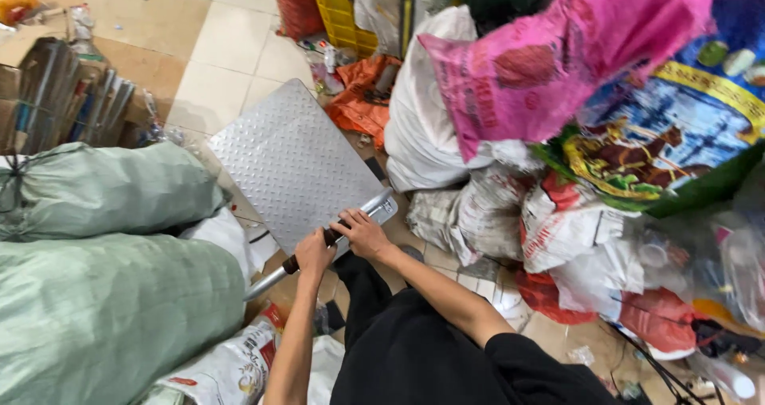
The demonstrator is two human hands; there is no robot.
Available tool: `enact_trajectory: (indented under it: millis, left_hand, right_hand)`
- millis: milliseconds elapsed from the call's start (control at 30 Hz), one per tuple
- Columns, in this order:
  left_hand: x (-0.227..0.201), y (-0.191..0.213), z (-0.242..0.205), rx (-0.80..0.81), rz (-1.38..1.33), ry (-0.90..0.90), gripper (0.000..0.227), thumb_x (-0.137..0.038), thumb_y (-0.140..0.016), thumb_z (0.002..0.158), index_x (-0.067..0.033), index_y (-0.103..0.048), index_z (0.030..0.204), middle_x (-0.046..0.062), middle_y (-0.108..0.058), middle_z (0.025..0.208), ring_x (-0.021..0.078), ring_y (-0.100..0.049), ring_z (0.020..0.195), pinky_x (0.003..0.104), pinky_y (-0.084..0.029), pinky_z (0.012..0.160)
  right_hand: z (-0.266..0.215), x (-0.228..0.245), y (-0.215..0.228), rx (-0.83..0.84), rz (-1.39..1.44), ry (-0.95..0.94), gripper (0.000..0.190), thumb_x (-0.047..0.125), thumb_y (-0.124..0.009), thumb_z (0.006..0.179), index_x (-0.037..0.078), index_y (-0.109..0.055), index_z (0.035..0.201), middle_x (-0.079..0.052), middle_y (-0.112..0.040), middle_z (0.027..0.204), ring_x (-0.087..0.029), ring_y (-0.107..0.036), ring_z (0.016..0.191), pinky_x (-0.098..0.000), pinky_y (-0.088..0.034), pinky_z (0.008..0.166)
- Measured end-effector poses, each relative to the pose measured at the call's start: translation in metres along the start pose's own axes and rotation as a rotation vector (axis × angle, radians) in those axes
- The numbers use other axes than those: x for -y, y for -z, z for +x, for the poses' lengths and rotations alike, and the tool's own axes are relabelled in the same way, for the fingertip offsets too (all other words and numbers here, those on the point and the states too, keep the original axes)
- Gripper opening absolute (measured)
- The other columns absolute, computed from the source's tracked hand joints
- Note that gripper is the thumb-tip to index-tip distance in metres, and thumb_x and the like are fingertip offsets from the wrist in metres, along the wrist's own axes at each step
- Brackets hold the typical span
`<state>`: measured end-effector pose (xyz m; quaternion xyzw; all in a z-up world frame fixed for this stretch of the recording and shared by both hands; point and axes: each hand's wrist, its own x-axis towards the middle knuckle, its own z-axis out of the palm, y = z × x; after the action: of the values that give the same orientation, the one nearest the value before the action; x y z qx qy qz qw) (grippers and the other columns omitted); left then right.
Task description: The person moves a hand truck through a cluttered storage area filled with sacks and boxes. They place a pink bag on the hand truck, then remove a weighing scale from it and set it aside. The person then picks up a black tray containing plastic containers and places it into a blue basket. Finally, they lift a white sack containing a metal object and place it onto the hand truck.
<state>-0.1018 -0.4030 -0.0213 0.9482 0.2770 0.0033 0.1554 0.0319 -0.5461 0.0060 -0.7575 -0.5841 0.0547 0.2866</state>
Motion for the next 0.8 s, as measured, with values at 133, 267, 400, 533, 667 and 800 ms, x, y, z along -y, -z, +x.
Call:
enact_trajectory:
  millis: [133,267,400,533,667,800]
  left_hand:
    - [-0.051,-0.008,-0.008,0.022,0.071,0.161,0.024,-0.033,-0.072,0.082,-0.0109,-0.067,0.091,0.018,-0.074,0.083,0.0401,-0.072,0.079,0.054,-0.056,0.072]
    - [-0.085,-0.006,-0.025,0.157,0.083,0.246,0.031,-0.038,-0.072,0.081,-0.0108,-0.069,0.095,0.020,-0.075,0.085,0.0417,-0.073,0.083,0.054,-0.057,0.075]
    - [-0.104,-0.023,-0.032,0.180,0.063,0.195,0.030,-0.037,-0.069,0.084,-0.0099,-0.074,0.095,0.022,-0.075,0.087,0.0422,-0.073,0.086,0.053,-0.058,0.079]
    - [-0.124,-0.025,-0.037,0.239,0.050,0.119,0.033,-0.038,-0.071,0.083,-0.0070,-0.075,0.094,0.023,-0.074,0.092,0.0438,-0.072,0.089,0.054,-0.057,0.081]
    - [-0.138,-0.032,-0.056,0.284,-0.027,0.100,0.030,-0.033,-0.068,0.083,-0.0084,-0.076,0.099,0.024,-0.074,0.096,0.0431,-0.072,0.094,0.054,-0.057,0.085]
    - [-0.149,-0.036,-0.072,0.289,-0.038,0.120,0.030,-0.033,-0.068,0.086,-0.0086,-0.074,0.102,0.022,-0.074,0.098,0.0434,-0.071,0.095,0.055,-0.056,0.084]
  right_hand:
    - [-0.039,-0.016,0.025,-0.058,-0.067,0.026,0.072,0.004,-0.069,0.076,0.020,-0.055,0.145,-0.012,-0.054,0.145,-0.035,-0.046,0.142,-0.0482,-0.033,0.122]
    - [-0.072,-0.021,0.033,0.012,-0.017,-0.018,0.079,0.006,-0.073,0.067,0.022,-0.054,0.143,-0.015,-0.051,0.144,-0.037,-0.041,0.143,-0.0524,-0.027,0.122]
    - [-0.093,-0.021,0.046,0.115,-0.052,-0.130,0.078,0.004,-0.073,0.065,0.022,-0.055,0.139,-0.013,-0.049,0.144,-0.036,-0.036,0.146,-0.0520,-0.024,0.123]
    - [-0.119,-0.029,0.034,0.048,-0.061,-0.181,0.075,0.004,-0.073,0.067,0.020,-0.056,0.138,-0.013,-0.049,0.143,-0.036,-0.032,0.149,-0.0533,-0.022,0.125]
    - [-0.139,-0.019,0.038,0.025,-0.126,-0.226,0.071,0.005,-0.074,0.069,0.018,-0.055,0.136,-0.014,-0.048,0.146,-0.037,-0.031,0.150,-0.0539,-0.019,0.127]
    - [-0.152,-0.009,0.048,0.122,-0.130,-0.292,0.076,0.007,-0.076,0.065,0.016,-0.053,0.137,-0.016,-0.045,0.149,-0.039,-0.028,0.150,-0.0548,-0.015,0.126]
